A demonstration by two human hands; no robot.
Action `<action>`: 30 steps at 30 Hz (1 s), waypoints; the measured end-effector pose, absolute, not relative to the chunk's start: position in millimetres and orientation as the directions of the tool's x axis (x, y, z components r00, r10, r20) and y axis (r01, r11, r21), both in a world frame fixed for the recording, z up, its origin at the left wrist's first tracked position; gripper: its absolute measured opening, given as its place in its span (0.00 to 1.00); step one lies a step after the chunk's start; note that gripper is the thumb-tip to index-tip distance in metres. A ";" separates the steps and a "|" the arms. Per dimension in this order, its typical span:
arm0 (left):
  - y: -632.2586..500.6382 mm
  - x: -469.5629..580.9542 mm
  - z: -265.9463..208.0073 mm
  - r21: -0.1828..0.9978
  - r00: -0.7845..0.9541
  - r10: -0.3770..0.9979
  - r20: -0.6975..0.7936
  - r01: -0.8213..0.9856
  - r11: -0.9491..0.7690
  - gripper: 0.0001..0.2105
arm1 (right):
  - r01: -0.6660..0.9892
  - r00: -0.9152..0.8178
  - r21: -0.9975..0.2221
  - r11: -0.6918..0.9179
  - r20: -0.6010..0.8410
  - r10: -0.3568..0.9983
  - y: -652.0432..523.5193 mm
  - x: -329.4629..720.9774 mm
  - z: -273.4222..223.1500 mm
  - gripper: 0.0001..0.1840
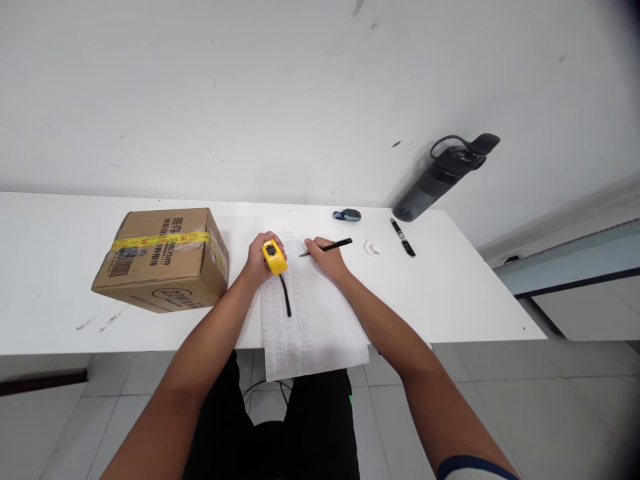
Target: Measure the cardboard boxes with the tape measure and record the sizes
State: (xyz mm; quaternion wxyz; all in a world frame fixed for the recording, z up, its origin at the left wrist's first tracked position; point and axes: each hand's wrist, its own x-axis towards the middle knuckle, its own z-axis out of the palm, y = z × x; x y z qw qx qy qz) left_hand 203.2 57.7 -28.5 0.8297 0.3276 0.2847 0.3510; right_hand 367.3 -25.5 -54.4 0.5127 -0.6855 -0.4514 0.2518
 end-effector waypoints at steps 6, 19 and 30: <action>56.2 203.8 -25.6 0.741 0.595 0.765 -0.247 -0.393 0.545 0.09 | 0.338 0.468 -0.939 -0.060 0.113 0.877 -24.7 367.3 -54.5 0.20; 58.1 204.3 -32.2 0.761 0.612 0.768 -0.187 -0.404 0.507 0.08 | 0.340 0.517 -0.937 -0.078 0.117 0.848 -27.6 365.4 -50.6 0.20; 58.1 204.1 -32.3 0.744 0.607 0.765 -0.216 -0.405 0.532 0.08 | 0.339 0.507 -0.936 -0.098 0.093 0.857 -29.0 365.8 -48.0 0.19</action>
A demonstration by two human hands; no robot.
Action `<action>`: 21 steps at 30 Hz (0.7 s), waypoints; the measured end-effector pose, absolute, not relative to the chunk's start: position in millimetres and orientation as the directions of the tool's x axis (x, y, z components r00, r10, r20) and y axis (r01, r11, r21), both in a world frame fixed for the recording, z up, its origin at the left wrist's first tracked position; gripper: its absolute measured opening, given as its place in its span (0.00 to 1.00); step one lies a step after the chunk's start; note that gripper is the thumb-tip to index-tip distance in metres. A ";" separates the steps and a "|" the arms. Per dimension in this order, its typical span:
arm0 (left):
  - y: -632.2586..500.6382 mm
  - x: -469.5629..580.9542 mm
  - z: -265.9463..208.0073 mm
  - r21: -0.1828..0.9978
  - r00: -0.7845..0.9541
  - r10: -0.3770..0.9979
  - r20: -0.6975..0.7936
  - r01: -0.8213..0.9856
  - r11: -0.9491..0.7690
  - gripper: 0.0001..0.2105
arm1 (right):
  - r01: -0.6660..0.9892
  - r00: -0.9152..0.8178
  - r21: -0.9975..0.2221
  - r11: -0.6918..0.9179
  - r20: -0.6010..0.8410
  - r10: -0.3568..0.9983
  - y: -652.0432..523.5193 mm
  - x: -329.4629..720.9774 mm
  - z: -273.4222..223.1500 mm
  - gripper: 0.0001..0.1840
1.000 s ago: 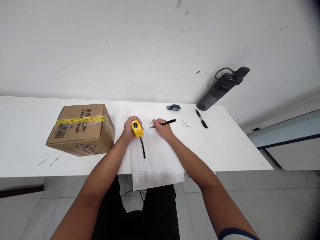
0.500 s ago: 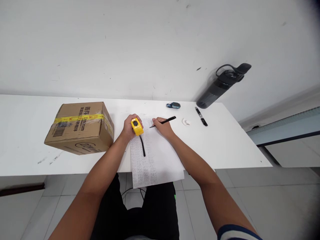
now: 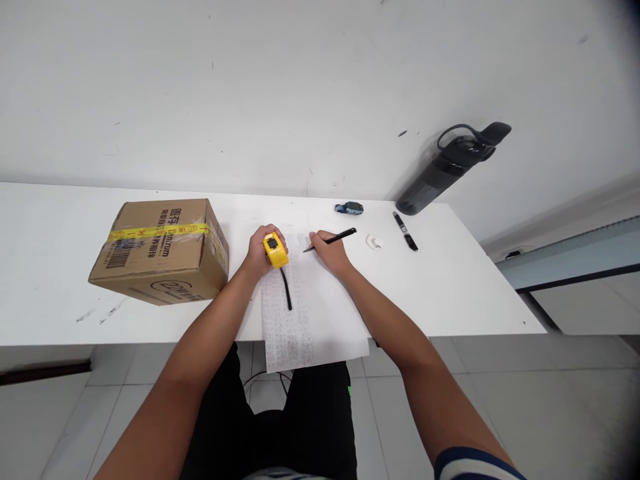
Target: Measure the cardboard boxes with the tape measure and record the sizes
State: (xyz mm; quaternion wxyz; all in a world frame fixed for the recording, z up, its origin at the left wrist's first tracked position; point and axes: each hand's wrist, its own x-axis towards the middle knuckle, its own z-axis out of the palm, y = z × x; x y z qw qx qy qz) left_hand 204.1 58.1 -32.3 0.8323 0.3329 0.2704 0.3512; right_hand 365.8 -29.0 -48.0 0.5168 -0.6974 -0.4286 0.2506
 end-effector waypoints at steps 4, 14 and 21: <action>55.9 204.0 -27.9 0.747 0.603 0.765 -0.228 -0.396 0.535 0.08 | 0.334 0.524 -0.939 -0.081 0.114 0.844 -29.7 365.1 -48.0 0.20; 54.7 203.9 -24.2 0.757 0.605 0.759 -0.239 -0.374 0.537 0.07 | 0.314 0.520 -0.949 -0.027 0.148 0.841 -29.8 366.3 -50.9 0.20; 55.0 203.6 -25.3 0.758 0.605 0.762 -0.229 -0.381 0.530 0.07 | 0.311 0.543 -0.950 -0.031 0.151 0.826 -30.0 366.6 -52.2 0.20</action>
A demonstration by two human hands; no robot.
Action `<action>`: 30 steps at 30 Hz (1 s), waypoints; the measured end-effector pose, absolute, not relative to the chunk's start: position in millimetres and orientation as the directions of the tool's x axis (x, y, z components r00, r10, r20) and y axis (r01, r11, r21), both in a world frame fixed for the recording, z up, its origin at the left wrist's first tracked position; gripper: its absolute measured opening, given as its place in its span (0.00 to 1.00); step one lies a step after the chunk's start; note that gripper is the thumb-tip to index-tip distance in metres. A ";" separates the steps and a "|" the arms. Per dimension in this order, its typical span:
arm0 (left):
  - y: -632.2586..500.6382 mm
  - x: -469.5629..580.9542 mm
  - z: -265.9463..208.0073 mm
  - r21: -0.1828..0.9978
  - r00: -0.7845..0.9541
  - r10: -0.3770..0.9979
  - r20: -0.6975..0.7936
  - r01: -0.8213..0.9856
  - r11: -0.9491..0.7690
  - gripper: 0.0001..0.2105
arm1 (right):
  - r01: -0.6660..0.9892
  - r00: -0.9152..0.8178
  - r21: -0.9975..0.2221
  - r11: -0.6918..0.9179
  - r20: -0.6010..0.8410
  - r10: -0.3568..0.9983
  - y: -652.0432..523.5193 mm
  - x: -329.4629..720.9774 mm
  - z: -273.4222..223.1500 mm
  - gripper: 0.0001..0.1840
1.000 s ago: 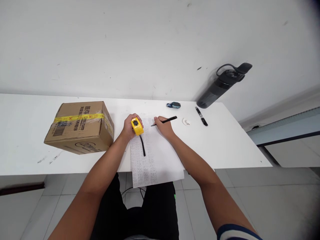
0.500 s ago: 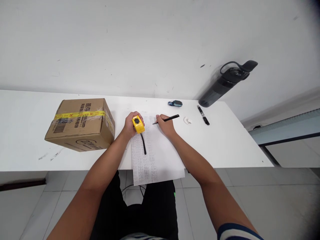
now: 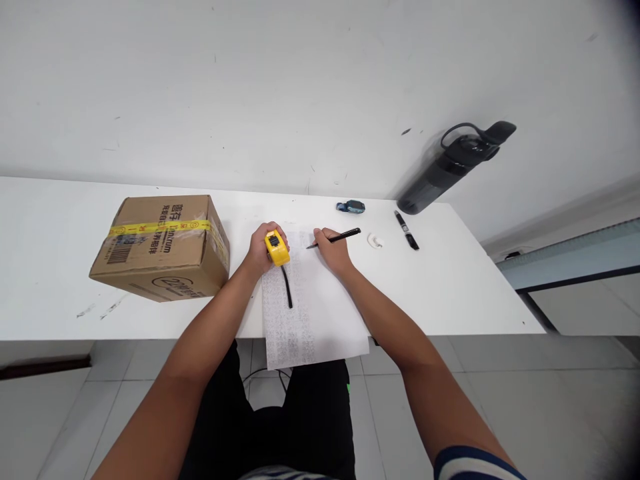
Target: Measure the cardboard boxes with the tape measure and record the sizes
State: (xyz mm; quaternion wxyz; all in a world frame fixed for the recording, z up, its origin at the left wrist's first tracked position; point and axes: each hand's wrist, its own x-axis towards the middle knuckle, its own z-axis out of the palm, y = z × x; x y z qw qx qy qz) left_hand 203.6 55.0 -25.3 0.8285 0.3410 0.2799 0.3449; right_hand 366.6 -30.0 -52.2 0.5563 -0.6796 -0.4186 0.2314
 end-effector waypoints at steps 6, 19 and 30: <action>55.7 204.4 -27.8 0.761 0.610 0.759 -0.226 -0.376 0.529 0.07 | 0.312 0.536 -0.949 -0.040 0.141 0.833 -28.6 367.1 -51.2 0.19; 56.6 203.8 -29.9 0.760 0.617 0.760 -0.204 -0.390 0.520 0.07 | 0.285 0.612 -0.958 -0.014 0.171 0.772 -31.1 364.7 -51.4 0.20; 55.2 204.6 -27.6 0.763 0.612 0.763 -0.209 -0.385 0.519 0.07 | 0.336 0.570 -0.942 -0.016 0.190 0.799 -32.1 363.4 -51.6 0.23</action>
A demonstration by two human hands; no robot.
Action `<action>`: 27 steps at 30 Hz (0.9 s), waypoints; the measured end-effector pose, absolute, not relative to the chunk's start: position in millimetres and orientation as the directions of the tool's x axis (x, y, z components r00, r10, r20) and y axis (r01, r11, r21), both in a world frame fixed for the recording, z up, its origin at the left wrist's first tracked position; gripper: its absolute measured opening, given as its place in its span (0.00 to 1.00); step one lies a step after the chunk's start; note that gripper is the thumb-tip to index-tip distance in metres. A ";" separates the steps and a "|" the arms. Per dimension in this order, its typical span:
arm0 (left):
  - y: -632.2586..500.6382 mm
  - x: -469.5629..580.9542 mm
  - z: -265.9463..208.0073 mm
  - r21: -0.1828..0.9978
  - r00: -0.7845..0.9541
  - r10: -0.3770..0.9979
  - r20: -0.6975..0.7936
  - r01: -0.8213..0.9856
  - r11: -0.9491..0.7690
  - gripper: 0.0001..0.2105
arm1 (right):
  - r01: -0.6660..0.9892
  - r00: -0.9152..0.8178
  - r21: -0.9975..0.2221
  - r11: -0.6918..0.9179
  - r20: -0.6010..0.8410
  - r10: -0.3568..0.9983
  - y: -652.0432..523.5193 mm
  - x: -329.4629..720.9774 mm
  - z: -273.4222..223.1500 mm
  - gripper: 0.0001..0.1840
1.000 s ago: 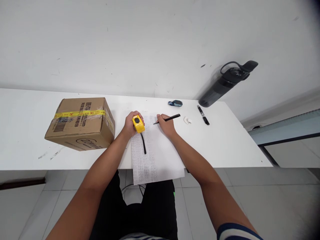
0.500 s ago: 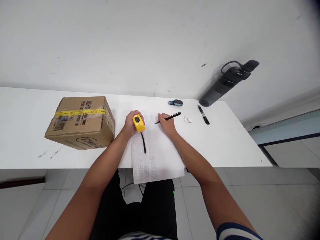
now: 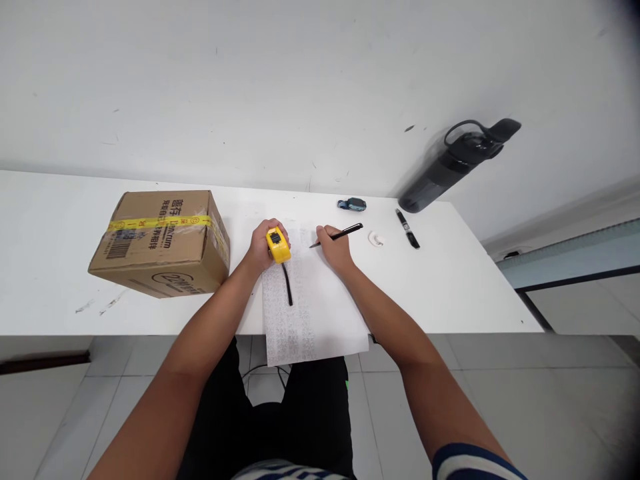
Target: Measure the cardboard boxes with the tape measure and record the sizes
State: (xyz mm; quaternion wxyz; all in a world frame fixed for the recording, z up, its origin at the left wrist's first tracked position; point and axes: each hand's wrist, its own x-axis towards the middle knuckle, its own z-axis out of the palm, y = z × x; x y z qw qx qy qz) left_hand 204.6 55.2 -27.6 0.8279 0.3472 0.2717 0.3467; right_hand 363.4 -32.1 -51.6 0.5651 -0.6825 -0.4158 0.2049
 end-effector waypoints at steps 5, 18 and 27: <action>54.0 204.5 -26.0 0.762 0.608 0.760 -0.228 -0.374 0.528 0.07 | 0.421 0.544 -0.907 0.010 0.262 0.797 -34.6 363.1 -52.2 0.25; 54.4 203.9 -27.0 0.768 0.611 0.760 -0.224 -0.370 0.523 0.07 | 0.667 0.571 -0.737 -0.107 0.413 0.710 -30.0 382.4 -64.4 0.21; 53.2 204.4 -27.5 0.770 0.611 0.764 -0.209 -0.378 0.513 0.08 | 0.782 0.442 -0.607 -0.143 0.378 0.813 -26.6 386.7 -76.2 0.22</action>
